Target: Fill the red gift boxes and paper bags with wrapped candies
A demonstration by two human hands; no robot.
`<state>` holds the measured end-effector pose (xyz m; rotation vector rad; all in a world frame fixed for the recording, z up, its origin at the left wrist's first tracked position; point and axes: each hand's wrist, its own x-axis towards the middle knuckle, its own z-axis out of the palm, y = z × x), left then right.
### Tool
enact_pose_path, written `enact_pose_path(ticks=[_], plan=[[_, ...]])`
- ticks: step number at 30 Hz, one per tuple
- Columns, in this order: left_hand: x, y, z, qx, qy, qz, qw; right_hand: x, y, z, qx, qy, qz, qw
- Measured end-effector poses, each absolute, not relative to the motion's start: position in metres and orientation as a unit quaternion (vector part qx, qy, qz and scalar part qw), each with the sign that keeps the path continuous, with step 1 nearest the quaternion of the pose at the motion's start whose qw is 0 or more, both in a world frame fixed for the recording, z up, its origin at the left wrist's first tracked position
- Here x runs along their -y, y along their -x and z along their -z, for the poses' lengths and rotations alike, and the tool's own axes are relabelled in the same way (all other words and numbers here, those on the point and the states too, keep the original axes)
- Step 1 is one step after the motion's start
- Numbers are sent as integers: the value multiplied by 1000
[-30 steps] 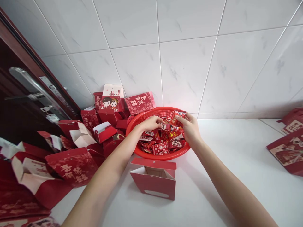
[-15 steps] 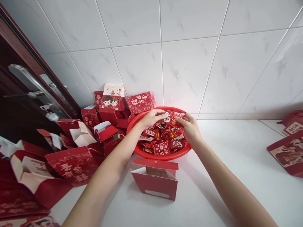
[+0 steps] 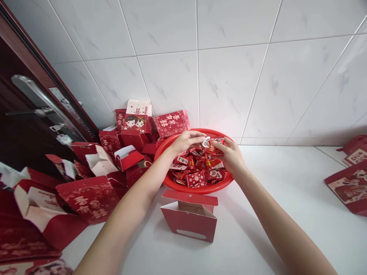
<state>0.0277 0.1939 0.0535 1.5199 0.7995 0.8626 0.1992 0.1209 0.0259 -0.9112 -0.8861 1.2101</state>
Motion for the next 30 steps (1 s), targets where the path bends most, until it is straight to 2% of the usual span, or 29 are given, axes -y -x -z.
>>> enact_pose_path(ticks=[16,25,30], plan=[[-198,-29,-49,-332,-629,-396,581,-118,-200,-25,418,364,-506,661],[-195,-32,-52,-318,-626,-379,603,-120,-199,-26,422,385,-522,634],[-200,-36,-47,-331,-620,-375,605,-122,-197,-22,414,377,-501,660]])
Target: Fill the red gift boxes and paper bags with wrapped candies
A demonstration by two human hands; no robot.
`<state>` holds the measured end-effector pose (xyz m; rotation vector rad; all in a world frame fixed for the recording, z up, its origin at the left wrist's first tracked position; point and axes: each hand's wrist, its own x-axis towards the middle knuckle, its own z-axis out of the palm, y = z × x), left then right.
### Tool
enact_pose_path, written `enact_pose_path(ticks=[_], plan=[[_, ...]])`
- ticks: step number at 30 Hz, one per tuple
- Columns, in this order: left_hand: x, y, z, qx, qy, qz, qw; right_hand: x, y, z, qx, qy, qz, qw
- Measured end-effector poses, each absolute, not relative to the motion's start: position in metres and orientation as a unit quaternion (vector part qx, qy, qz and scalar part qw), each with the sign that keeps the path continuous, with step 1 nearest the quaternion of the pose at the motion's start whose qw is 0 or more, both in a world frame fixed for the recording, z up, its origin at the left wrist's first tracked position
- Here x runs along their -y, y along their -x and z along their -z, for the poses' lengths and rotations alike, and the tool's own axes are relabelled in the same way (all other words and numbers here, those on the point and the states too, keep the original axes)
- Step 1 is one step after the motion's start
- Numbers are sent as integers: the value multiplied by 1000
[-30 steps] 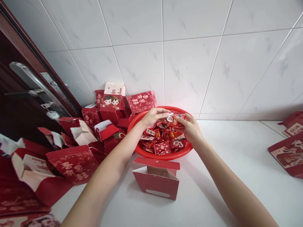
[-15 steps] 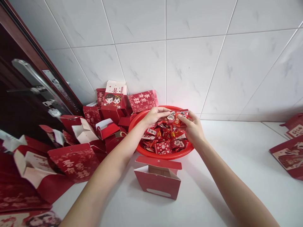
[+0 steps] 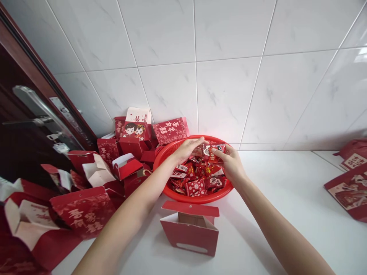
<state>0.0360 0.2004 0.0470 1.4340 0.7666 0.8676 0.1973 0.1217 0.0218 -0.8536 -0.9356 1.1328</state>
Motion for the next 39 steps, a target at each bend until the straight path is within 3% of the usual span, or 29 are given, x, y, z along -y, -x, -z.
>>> enact_pose_path(ticks=[4,8,11,21,39], plan=[[-210,-34,-38,-415,-684,-366,475,-122,-197,-23,384,384,-496,678],[-212,-29,-29,-511,-810,-197,210,-122,-197,-24,381,386,-499,676],[-211,-27,-23,-543,-823,-108,130,-122,-198,-23,384,387,-501,672],[-209,-40,-18,-537,-825,-57,167,-122,-198,-25,388,387,-503,668],[-208,-31,-36,-514,-810,-178,221,-125,-196,-23,366,382,-480,700]])
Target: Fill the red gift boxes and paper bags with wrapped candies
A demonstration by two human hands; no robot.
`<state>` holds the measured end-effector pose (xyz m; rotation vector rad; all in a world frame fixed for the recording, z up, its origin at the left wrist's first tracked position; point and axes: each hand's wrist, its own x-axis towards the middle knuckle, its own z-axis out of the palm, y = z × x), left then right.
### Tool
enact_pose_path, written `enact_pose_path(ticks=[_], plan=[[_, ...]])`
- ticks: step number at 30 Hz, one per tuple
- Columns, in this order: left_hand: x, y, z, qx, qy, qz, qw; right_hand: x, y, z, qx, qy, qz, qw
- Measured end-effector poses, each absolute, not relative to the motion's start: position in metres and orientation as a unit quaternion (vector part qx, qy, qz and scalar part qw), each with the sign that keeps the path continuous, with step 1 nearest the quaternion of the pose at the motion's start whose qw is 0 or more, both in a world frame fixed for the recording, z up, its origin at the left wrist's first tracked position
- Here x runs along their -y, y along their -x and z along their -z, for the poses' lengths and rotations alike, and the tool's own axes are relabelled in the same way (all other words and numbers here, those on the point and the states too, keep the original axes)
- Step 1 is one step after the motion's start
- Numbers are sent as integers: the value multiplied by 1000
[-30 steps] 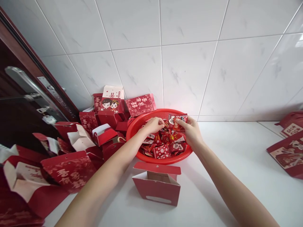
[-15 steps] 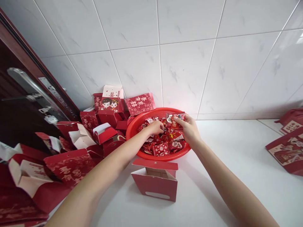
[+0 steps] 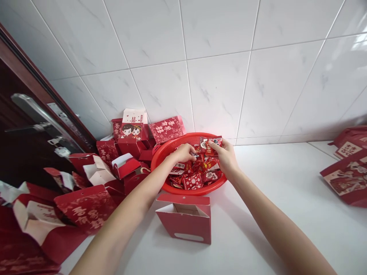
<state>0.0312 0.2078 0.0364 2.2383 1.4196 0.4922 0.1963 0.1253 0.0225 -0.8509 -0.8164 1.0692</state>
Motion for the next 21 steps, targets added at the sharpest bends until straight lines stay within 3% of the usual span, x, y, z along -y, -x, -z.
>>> enact_pose_path(ticks=[3,8,13,21], plan=[[-206,-24,-48,-484,-781,-291,267,-127,-196,-23,350,382,-465,718],[-178,-22,-61,-410,-648,-477,429,-125,-195,-25,356,387,-472,708],[-142,-27,-59,-383,-610,-490,490,-117,-188,-29,450,337,-466,683],[-123,-17,-54,-390,-597,-519,471,-99,-175,-39,482,339,-460,664]])
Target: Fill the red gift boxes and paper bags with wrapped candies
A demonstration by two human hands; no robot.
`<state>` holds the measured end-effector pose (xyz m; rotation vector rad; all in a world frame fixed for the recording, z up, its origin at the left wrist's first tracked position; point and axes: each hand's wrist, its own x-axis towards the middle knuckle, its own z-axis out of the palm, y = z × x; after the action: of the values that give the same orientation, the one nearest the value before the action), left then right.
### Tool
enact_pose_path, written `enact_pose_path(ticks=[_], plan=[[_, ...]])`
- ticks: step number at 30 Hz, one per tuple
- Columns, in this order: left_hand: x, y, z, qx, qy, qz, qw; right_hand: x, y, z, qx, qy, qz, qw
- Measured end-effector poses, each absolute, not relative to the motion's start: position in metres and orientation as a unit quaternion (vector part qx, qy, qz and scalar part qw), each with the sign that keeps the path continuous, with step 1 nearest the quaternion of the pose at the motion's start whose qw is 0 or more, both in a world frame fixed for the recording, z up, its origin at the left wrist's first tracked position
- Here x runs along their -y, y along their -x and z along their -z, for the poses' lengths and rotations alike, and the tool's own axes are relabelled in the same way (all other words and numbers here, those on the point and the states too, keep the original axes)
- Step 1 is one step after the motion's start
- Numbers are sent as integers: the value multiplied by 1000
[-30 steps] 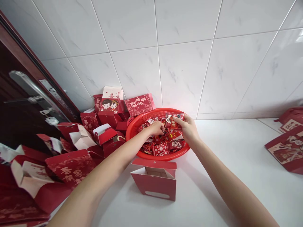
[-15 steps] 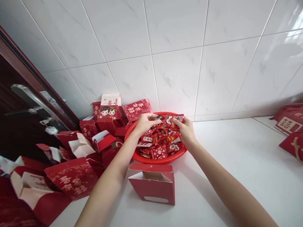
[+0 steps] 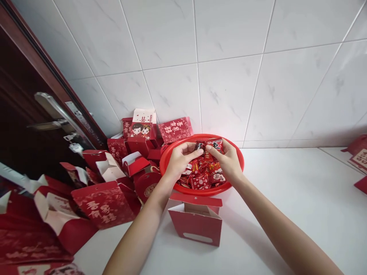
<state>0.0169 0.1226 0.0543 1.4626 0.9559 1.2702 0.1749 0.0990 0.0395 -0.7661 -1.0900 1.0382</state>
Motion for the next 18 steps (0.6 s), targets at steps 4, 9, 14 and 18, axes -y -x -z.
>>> enact_pose_path(ticks=[4,9,14,18], plan=[[-115,-10,-61,-404,-614,-512,445,-92,-172,-45,498,335,-457,657],[-105,-8,-70,-414,-644,-488,419,-88,-174,-50,502,342,-468,642],[-95,-12,-74,-402,-693,-490,343,-81,-177,-58,492,354,-461,648],[-84,-9,-80,-376,-717,-492,320,-71,-177,-66,496,352,-445,657]])
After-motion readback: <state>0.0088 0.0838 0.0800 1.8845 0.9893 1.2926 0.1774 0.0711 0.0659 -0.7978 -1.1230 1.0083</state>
